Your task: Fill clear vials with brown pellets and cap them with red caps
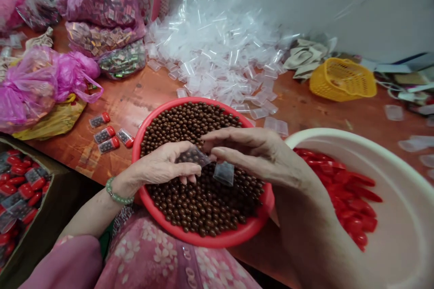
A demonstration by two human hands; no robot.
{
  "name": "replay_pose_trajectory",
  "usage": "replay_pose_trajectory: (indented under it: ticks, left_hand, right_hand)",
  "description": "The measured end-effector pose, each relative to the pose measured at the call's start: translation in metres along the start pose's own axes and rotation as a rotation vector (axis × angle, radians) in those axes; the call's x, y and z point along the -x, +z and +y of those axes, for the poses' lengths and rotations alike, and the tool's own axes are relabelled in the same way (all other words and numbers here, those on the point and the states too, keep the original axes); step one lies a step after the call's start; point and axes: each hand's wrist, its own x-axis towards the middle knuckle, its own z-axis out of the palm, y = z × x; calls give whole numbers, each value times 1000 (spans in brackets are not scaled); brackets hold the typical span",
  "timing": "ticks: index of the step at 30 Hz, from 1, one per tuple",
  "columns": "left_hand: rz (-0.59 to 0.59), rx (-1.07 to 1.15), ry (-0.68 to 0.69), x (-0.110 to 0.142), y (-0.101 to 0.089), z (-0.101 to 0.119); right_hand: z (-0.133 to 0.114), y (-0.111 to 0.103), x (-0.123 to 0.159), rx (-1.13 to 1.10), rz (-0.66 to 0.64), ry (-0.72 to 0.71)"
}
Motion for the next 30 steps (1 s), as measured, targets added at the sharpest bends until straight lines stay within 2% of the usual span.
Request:
replay_pose_trajectory:
  ticks: [4,9,13,18,22,27,30]
  left_hand:
    - [46,3,68,6,2,3]
    - [90,-296,183,5,1,6]
    - [138,-322,257,0,-2,8]
    - [169,-281,252,-1,-2,9]
    - [116,-265,233,-1,-2,8]
    - [120,-334,254,-2,-5,6]
    - [81,-351,241,-2,-8,4]
  right_hand:
    - [5,15,22,-29,219,-15]
    - [9,35,39,22,349,-34]
    - [10,38,40,20,331,-46]
    - [9,36,36,45,333,-73]
    - [9,35,31,55,310,-122]
    - [6,29,21,43,266,-233]
    - [4,24,14,52,206,-271]
